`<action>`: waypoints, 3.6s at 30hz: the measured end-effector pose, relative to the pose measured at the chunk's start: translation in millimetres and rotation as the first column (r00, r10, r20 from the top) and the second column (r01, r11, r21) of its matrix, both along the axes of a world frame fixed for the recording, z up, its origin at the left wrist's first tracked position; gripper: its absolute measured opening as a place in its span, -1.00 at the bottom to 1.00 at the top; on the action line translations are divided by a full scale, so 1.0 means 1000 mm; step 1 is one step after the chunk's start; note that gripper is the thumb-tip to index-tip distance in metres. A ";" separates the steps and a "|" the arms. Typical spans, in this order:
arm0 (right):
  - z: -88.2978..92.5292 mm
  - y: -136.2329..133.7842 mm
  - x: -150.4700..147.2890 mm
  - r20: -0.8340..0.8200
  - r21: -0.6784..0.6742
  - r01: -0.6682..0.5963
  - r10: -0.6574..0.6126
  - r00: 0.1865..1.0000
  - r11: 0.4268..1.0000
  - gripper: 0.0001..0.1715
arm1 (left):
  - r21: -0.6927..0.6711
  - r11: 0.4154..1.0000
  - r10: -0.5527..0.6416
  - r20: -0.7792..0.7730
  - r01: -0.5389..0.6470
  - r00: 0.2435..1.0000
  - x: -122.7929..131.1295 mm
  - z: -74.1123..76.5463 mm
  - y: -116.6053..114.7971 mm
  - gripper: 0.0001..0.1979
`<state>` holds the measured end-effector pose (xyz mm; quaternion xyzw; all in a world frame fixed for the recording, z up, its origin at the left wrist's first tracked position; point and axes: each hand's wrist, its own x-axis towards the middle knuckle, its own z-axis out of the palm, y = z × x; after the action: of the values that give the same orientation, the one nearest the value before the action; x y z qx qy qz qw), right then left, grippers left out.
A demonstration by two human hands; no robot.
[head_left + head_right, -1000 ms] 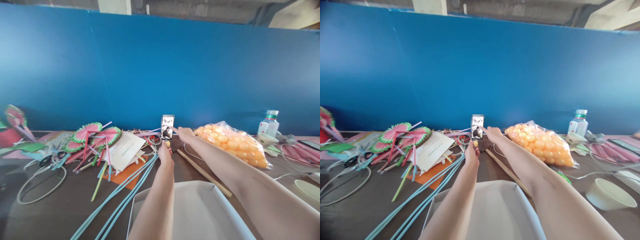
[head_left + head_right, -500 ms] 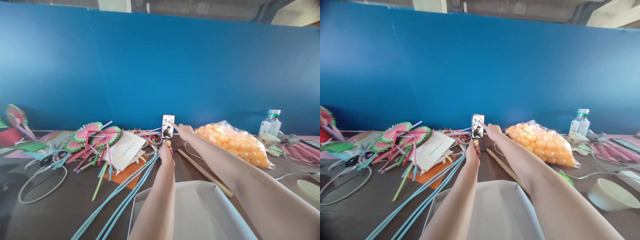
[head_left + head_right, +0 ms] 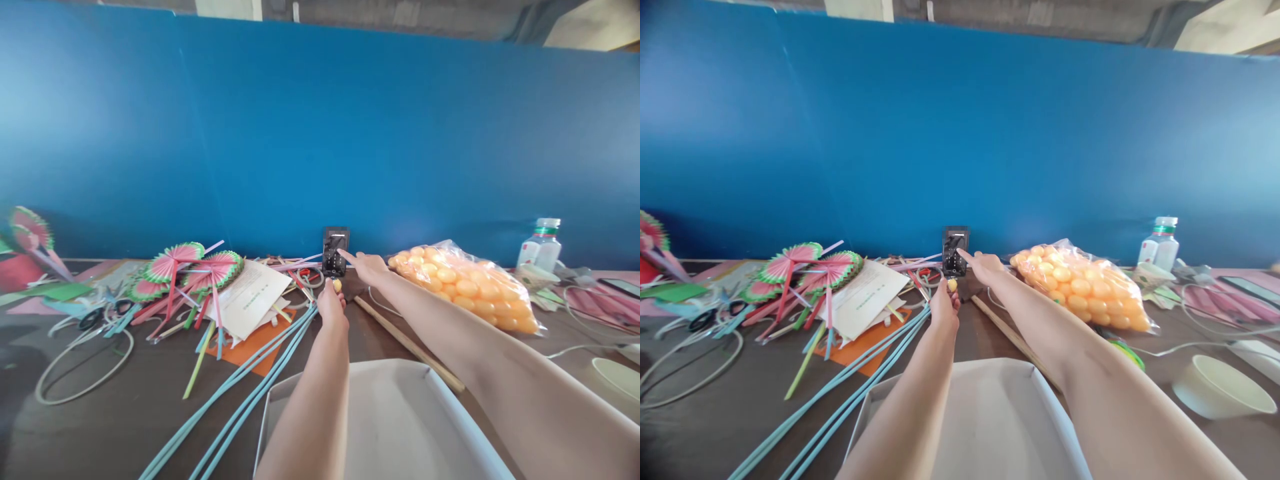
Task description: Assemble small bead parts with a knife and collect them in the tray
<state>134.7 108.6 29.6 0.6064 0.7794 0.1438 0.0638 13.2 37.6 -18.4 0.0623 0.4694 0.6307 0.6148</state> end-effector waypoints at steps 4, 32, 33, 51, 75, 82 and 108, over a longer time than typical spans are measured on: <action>-0.002 -0.006 -0.003 0.010 -0.029 -0.043 0.043 0.999 0.999 -0.13 | 0.002 1.000 0.003 -0.004 -0.003 1.000 0.000 0.000 0.001 -0.70; -0.005 -0.004 -0.026 0.069 -0.070 -0.068 0.073 0.995 0.995 -0.17 | 0.019 1.000 -0.001 -0.008 0.001 1.000 0.002 -0.005 0.004 -0.69; -0.005 -0.004 -0.026 0.069 -0.072 -0.065 0.070 0.995 0.995 -0.16 | 0.017 1.000 -0.001 -0.008 0.001 1.000 0.002 -0.005 0.004 -0.69; -0.007 -0.002 -0.025 0.068 -0.071 -0.057 0.062 0.996 0.996 -0.17 | 0.007 1.000 -0.002 -0.001 0.002 1.000 0.001 -0.003 0.003 -0.69; -0.008 -0.008 -0.009 0.127 -0.062 -0.046 0.053 0.990 0.997 -0.14 | 0.006 1.000 -0.011 0.002 0.011 1.000 0.001 0.001 0.001 -0.70; -0.009 -0.007 -0.005 0.122 -0.065 -0.057 0.065 0.990 0.996 -0.15 | 0.005 1.000 -0.004 0.015 0.003 1.000 0.002 0.001 0.002 -0.71; -0.003 -0.016 0.001 0.132 -0.089 -0.007 0.018 0.991 0.996 -0.08 | 0.003 1.000 -0.005 0.012 0.005 1.000 0.001 -0.002 0.004 -0.71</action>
<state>135.7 92.1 26.9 0.5872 0.7829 0.1496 0.1413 14.2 41.5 -20.5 0.0604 0.4648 0.6302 0.6190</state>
